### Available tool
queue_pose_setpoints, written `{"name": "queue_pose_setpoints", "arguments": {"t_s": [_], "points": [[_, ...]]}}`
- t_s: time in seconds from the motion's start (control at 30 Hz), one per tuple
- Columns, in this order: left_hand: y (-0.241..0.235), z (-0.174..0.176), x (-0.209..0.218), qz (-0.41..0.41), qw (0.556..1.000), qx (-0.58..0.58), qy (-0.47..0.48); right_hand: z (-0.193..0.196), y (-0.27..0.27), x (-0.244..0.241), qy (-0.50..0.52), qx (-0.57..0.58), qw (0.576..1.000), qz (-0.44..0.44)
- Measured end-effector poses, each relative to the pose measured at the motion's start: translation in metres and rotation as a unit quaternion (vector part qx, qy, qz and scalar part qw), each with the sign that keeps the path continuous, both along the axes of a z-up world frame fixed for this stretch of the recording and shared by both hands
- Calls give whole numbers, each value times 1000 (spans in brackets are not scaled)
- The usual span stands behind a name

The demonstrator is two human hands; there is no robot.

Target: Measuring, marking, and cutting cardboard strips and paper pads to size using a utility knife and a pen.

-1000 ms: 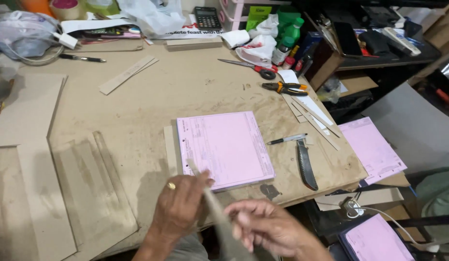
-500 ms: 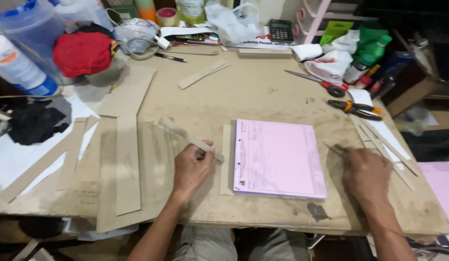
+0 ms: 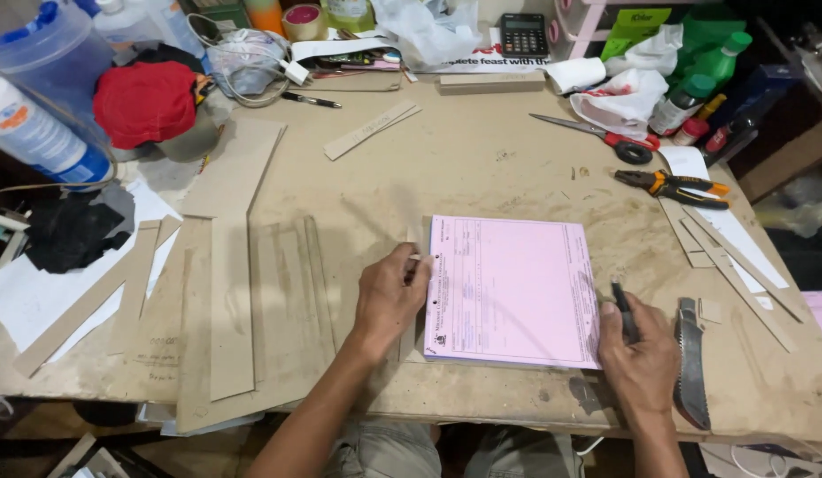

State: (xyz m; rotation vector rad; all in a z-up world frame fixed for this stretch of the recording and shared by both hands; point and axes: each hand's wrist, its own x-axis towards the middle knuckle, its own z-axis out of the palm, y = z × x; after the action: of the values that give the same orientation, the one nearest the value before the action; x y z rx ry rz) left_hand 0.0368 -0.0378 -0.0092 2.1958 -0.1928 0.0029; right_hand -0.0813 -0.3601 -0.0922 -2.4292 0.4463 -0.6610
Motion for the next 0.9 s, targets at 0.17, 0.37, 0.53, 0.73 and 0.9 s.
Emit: {"name": "queue_pose_setpoints", "arguments": {"t_s": [0.17,0.37,0.53,0.73,0.9], "points": [[2,19,5,-58,989,40,132,26,17,0,40,47,997,-49],[19,28,5,-103,979,23,173,31,22,-2,24,73,997,-31],[19,27,9,-101,978,-7,181,30,23,-3,-5,52,999,-16],[19,15,13,-95,984,-33,147,29,22,-1,-13,3,1000,10],[18,20,11,-77,980,-57,176,23,20,-1,-7,-27,1000,13]]}}
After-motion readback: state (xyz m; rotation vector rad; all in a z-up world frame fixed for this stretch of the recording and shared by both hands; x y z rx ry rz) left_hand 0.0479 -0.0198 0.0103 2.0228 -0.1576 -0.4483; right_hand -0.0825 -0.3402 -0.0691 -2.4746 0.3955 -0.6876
